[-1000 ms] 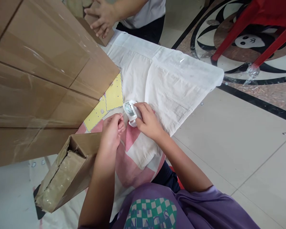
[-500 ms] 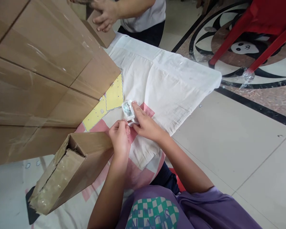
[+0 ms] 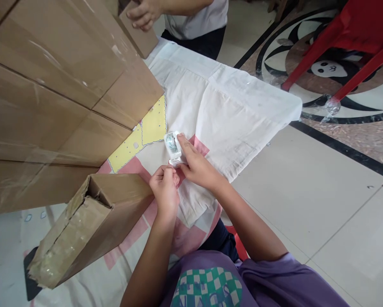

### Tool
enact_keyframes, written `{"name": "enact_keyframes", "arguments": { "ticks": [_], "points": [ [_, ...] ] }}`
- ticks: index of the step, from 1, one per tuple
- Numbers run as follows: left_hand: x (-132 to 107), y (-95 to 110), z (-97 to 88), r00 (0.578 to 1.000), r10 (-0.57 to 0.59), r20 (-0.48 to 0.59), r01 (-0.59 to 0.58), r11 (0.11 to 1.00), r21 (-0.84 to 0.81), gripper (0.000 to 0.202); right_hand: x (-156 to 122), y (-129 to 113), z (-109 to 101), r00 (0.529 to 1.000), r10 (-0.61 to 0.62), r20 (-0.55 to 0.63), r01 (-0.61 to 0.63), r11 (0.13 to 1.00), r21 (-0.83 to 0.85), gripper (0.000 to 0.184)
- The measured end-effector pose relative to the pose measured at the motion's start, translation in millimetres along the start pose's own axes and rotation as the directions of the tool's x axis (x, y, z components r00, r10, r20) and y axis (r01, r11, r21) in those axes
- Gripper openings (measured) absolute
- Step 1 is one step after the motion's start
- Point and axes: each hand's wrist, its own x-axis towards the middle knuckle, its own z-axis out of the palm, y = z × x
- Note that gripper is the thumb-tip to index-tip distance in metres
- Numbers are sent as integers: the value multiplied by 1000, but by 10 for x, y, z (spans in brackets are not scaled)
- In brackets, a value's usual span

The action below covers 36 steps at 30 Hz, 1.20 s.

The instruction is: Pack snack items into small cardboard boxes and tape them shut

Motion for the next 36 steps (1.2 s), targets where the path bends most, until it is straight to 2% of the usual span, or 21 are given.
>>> {"name": "enact_keyframes", "arguments": {
  "ticks": [7, 11, 13, 15, 17, 19, 20, 22, 25, 30, 34, 36],
  "points": [
    [-73, -47, -57, 999, 33, -18, -32, 998, 60, 30, -2, -12, -15, 1000, 20, 15, -20, 1000, -20, 91],
    [-112, -71, -76, 998, 58, 8, -58, 997, 57, 30, 15, 13, -5, 1000, 12, -20, -12, 1000, -14, 85],
    [-128, -80, -78, 998, 67, 2, -67, 997, 40, 30, 21, -2, -6, 997, 7, -77, -8, 1000, -13, 75],
    [-137, -103, -83, 998, 65, -5, -65, 998, 27, 29, 6, -62, -14, 985, 38, -166, -46, 998, -42, 55],
    [-137, -140, -95, 998, 68, -1, -68, 997, 47, 29, -47, -172, -20, 967, 122, -225, -136, 990, -47, 31],
    [-130, -179, -117, 995, 97, 7, -97, 991, 94, 30, -132, -318, -8, 947, 251, -198, -253, 967, 16, 11],
    [-126, -194, -129, 993, 119, 12, -119, 986, 115, 30, -178, -394, 9, 933, 315, -172, -308, 949, 65, 9],
    [-122, -211, -150, 989, 148, 27, -150, 979, 137, 29, -253, -524, 68, 902, 415, -124, -394, 905, 161, 22],
    [-130, -210, -159, 988, 149, 47, -154, 982, 109, 28, -278, -615, 191, 865, 487, -124, -441, 854, 275, 36],
    [-156, -196, -199, 984, 151, 91, -162, 977, 137, 28, -195, -569, 325, 804, 565, -188, -422, 763, 490, 29],
    [-69, -143, -376, 978, 209, 22, -210, 966, 149, 19, -189, -567, 340, 772, 600, -211, -454, 752, 478, 22],
    [22, -106, -470, 964, 249, 93, -265, 930, 256, 2, -201, -580, 348, 769, 598, -225, -462, 764, 450, 23]
  ]
}}
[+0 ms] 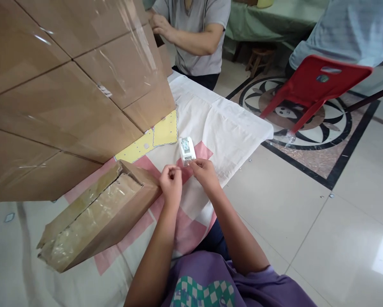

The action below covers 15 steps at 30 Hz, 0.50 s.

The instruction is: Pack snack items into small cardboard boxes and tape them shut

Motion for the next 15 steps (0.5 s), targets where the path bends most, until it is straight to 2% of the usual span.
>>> {"name": "enact_keyframes", "arguments": {
  "ticks": [3, 4, 6, 8, 15],
  "points": [
    [131, -9, -71, 975, 26, 220, -95, 945, 312, 58, -21, 7, 26, 1000, -1, -27, 0, 1000, -16, 26],
    [161, -8, -71, 964, 3, 266, -115, 907, 405, 69, -26, 10, 38, 999, 0, -37, -1, 1000, -22, 26],
    [191, -3, -48, 950, -42, 308, -140, 827, 545, 70, -37, 13, 65, 998, -9, -62, 6, 999, -43, 26],
    [190, -1, -20, 944, -57, 324, -161, 777, 608, 62, -50, 10, 92, 996, -29, -89, 22, 997, -70, 26],
    [155, 23, 0, 942, -101, 320, -146, 735, 662, 58, -69, -68, 175, 984, -62, -165, 39, 990, -136, 22]
  ]
}}
